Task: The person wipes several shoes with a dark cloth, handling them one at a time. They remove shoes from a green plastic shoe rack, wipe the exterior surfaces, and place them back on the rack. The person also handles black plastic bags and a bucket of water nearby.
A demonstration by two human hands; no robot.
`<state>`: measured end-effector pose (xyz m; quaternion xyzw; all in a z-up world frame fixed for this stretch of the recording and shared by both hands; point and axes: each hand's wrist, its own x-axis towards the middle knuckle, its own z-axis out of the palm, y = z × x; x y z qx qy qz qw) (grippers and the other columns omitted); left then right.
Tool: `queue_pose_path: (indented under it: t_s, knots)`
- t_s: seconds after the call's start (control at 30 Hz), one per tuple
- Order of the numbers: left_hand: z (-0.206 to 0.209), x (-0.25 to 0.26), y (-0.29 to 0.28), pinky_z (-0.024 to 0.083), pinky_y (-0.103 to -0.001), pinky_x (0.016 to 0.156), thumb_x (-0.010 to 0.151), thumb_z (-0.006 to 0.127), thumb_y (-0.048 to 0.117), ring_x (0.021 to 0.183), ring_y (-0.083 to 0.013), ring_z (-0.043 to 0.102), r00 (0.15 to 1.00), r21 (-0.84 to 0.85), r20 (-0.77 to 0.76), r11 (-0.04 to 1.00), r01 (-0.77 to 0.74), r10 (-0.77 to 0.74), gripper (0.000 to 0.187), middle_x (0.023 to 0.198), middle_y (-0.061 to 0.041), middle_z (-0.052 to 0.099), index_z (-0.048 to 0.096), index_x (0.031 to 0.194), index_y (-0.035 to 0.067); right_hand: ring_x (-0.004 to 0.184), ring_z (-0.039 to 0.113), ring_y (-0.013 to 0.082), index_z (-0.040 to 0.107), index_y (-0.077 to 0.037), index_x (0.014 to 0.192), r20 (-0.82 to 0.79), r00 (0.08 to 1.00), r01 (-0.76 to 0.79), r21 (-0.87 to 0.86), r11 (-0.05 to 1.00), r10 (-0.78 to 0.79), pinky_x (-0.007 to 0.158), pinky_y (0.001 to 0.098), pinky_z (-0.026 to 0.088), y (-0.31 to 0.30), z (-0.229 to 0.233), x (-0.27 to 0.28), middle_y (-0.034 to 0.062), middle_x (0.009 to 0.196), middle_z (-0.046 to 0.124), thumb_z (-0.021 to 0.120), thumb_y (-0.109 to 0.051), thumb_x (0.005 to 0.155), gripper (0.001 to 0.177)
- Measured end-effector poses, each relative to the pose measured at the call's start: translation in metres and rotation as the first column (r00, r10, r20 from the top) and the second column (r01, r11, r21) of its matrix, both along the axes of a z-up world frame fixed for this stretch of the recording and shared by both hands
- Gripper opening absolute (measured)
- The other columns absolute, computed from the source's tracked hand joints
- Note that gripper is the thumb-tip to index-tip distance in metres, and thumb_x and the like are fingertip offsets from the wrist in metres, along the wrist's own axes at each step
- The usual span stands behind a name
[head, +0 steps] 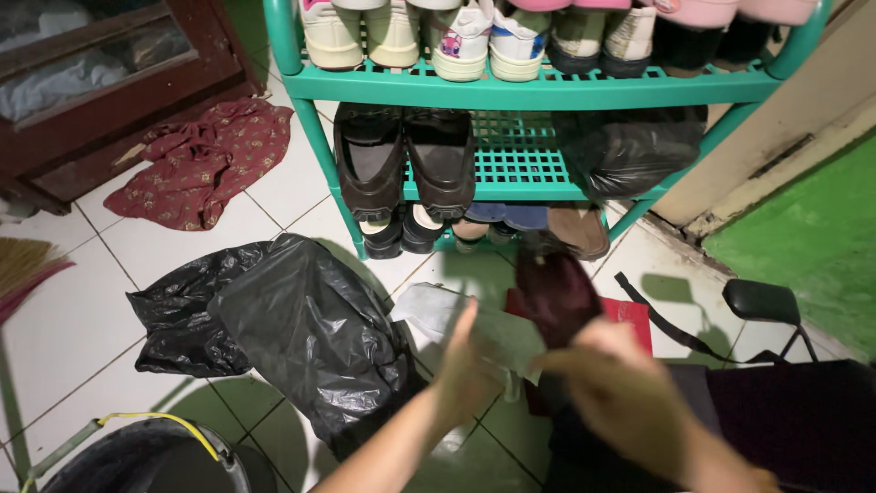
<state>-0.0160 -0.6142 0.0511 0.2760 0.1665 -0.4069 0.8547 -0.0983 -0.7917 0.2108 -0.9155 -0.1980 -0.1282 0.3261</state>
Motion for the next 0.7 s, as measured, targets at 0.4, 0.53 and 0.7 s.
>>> queue_pose_path:
  t_s: [0.4, 0.53, 0.7]
  knots:
    - [0.058, -0.022, 0.048, 0.048, -0.048, 0.108, 0.092, 0.06, 0.042, 0.123, -0.0245, 0.062, 0.992, 0.131, 0.109, 0.989, -0.071, 0.057, 0.06, 0.134, -0.006, 0.064, 0.045, 0.145, 0.019, 0.11, 0.061, 0.0325, 0.058, -0.004, 0.122, 0.027, 0.999, 0.033, 0.15, 0.988, -0.038, 0.096, 0.0428, 0.046, 0.003, -0.053, -0.024, 0.0131, 0.117, 0.062, 0.074, -0.013, 0.083, 0.043]
    - [0.069, -0.018, 0.075, 0.04, -0.044, 0.113, 0.097, 0.046, 0.052, 0.131, -0.0232, 0.055, 0.971, 0.02, 0.224, 0.996, -0.088, 0.082, 0.069, 0.145, -0.009, 0.056, 0.04, 0.154, 0.013, 0.131, 0.049, 0.0397, 0.045, -0.027, 0.146, -0.354, 0.787, 0.399, -0.331, 0.855, -0.505, 0.108, 0.0513, 0.047, -0.06, -0.094, -0.026, 0.0153, 0.141, 0.049, 0.069, -0.047, 0.088, 0.066]
    - [0.082, -0.009, 0.101, 0.04, -0.04, 0.114, 0.098, 0.033, 0.057, 0.135, -0.0203, 0.054, 0.946, 0.085, 0.317, 0.992, -0.094, 0.063, 0.072, 0.153, -0.005, 0.052, 0.038, 0.155, 0.014, 0.154, 0.005, 0.0516, 0.011, -0.057, 0.156, -0.649, 0.234, 0.145, -0.713, 0.686, -0.724, 0.117, 0.0664, 0.027, -0.078, -0.173, -0.077, 0.0121, 0.175, -0.008, 0.079, -0.074, 0.074, 0.108]
